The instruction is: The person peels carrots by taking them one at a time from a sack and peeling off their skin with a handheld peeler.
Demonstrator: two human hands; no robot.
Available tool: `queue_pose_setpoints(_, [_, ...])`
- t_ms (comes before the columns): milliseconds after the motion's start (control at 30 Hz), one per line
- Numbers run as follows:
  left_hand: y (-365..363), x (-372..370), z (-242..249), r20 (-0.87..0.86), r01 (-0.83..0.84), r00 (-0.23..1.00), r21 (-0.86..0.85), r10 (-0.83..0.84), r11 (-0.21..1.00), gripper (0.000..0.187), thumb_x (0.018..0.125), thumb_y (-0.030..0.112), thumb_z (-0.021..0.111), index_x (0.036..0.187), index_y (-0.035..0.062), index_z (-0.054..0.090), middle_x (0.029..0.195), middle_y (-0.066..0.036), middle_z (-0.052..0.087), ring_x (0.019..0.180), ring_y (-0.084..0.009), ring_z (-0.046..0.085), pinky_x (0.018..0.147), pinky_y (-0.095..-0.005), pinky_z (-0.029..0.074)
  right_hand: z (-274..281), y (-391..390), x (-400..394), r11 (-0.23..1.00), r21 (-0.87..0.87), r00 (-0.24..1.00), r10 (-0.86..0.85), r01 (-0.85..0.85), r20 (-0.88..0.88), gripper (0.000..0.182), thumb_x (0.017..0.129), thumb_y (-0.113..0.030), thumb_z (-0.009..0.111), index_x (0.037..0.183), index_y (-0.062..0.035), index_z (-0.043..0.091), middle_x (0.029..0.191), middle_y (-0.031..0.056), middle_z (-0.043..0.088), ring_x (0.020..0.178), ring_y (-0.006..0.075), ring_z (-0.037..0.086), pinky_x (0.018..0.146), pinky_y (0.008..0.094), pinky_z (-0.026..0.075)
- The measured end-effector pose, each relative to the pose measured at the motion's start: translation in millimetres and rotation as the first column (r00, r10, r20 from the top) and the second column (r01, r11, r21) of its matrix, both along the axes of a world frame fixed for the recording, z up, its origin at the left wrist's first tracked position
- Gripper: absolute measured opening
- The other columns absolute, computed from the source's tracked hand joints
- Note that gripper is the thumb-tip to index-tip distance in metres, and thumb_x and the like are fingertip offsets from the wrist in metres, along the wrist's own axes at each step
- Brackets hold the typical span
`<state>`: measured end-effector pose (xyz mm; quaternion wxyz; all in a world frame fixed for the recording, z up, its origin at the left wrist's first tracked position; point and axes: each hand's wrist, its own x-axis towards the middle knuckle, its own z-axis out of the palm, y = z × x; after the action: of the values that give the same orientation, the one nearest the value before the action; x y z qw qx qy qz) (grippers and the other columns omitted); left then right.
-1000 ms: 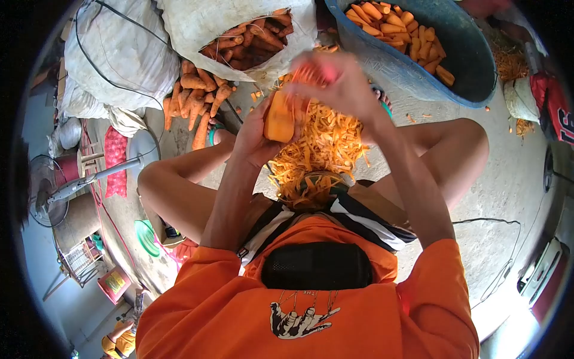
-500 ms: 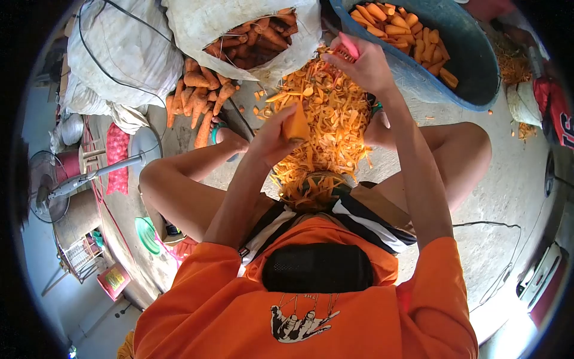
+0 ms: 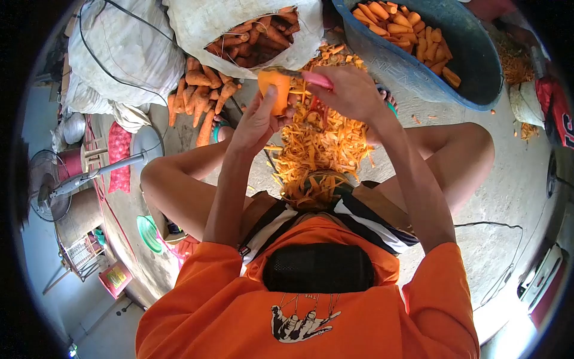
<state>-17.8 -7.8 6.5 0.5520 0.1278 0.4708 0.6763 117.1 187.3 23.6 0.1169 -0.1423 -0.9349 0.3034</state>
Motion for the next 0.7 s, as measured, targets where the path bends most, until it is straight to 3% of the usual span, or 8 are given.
queue_pose_setpoints(67, [3, 1, -5, -0.271, -0.037, 0.962, -0.036, 0.026, 0.999, 0.042, 0.105, 0.041, 0.060, 0.130, 0.0082, 0.055, 0.106, -0.005, 0.069, 0.079, -0.0101, 0.062, 0.070, -0.0270, 0.053, -2, -10, 3, 1.000, 0.003, 1.000, 0.016, -0.016, 0.016, 0.031, 0.095, -0.029, 0.069, 0.118, -0.0086, 0.068, 0.097, 0.0169, 0.071, 0.092, 0.0361, 0.068, 0.085, 0.0455, 0.051])
queue_pose_setpoints(100, [5, 2, -10, -0.270, -0.035, 0.963, -0.038, 0.023, 0.999, 0.042, 0.105, 0.041, 0.060, 0.130, 0.0082, 0.055, 0.106, -0.005, 0.069, 0.079, -0.0101, 0.062, 0.070, -0.0270, 0.053, 0, -14, 5, 1.000, 0.005, 0.999, 0.022, -0.022, 0.026, 0.033, 0.095, -0.028, 0.067, 0.122, -0.0088, 0.067, 0.102, 0.0177, 0.070, 0.099, 0.0377, 0.066, 0.091, 0.0468, 0.049])
queue_pose_setpoints(167, [8, 4, -18, -0.533, -0.169, 0.826, 0.071, 0.181, 0.983, 0.043, 0.101, 0.039, 0.066, 0.124, 0.0032, 0.059, 0.099, -0.004, 0.069, 0.079, -0.0093, 0.062, 0.071, -0.0261, 0.051, 4, -20, 8, 1.000, -0.010, 1.000, 0.029, -0.029, -0.011, 0.033, 0.093, -0.026, 0.067, 0.122, -0.0097, 0.067, 0.101, 0.0175, 0.070, 0.099, 0.0384, 0.066, 0.089, 0.0483, 0.049])
queue_pose_setpoints(267, [6, 5, -23, -0.709, -0.252, 0.672, 0.049, 0.212, 0.966, 0.045, 0.098, 0.040, 0.070, 0.118, 0.0001, 0.064, 0.094, -0.004, 0.069, 0.081, -0.0086, 0.062, 0.073, -0.0251, 0.050, 7, -25, 8, 0.998, -0.038, 0.998, 0.047, -0.048, -0.036, 0.035, 0.093, -0.022, 0.065, 0.124, -0.0067, 0.065, 0.103, 0.0181, 0.070, 0.101, 0.0393, 0.064, 0.092, 0.0487, 0.048])
queue_pose_setpoints(433, [2, 2, -19, -0.728, -0.201, 0.658, 0.079, 0.194, 0.976, 0.048, 0.096, 0.041, 0.072, 0.117, -0.0015, 0.065, 0.090, -0.003, 0.068, 0.081, -0.0088, 0.061, 0.074, -0.0254, 0.049, -7, -22, 5, 0.995, -0.027, 0.992, 0.096, -0.099, -0.078, 0.037, 0.094, -0.021, 0.064, 0.125, -0.0018, 0.064, 0.103, 0.0191, 0.069, 0.101, 0.0392, 0.063, 0.096, 0.0473, 0.047])
queue_pose_setpoints(533, [-8, -11, -23, -0.645, -0.067, 0.756, 0.099, 0.116, 0.993, 0.050, 0.096, 0.044, 0.071, 0.116, -0.0013, 0.064, 0.090, -0.002, 0.066, 0.080, -0.0090, 0.060, 0.073, -0.0254, 0.048, -17, -11, -1, 0.996, 0.019, 0.985, 0.089, -0.087, -0.148, 0.031, 0.093, -0.028, 0.065, 0.111, -0.0039, 0.069, 0.085, 0.0195, 0.069, 0.084, 0.0426, 0.066, 0.080, 0.0526, 0.051])
queue_pose_setpoints(600, [-9, -11, -20, -0.599, 0.021, 0.799, 0.115, 0.052, 0.993, 0.052, 0.096, 0.046, 0.071, 0.115, -0.0012, 0.063, 0.090, -0.002, 0.066, 0.079, -0.0090, 0.059, 0.072, -0.0254, 0.048, -40, 21, -11, 0.988, -0.154, 0.971, 0.057, -0.021, 0.234, 0.037, 0.098, -0.037, 0.063, 0.103, -0.0006, 0.070, 0.081, 0.0206, 0.068, 0.080, 0.0434, 0.065, 0.075, 0.0515, 0.051])
queue_pose_setpoints(700, [-8, -9, -7, -0.535, 0.270, 0.842, 0.314, -0.066, 0.910, 0.055, 0.095, 0.050, 0.070, 0.114, -0.0009, 0.062, 0.090, -0.002, 0.065, 0.078, -0.0086, 0.059, 0.072, -0.0253, 0.047, -79, 64, -3, 0.979, -0.117, 0.943, -0.121, 0.164, 0.311, 0.053, 0.105, -0.044, 0.055, 0.088, 0.0047, 0.066, 0.076, 0.0232, 0.065, 0.071, 0.0397, 0.065, 0.067, 0.0491, 0.048])
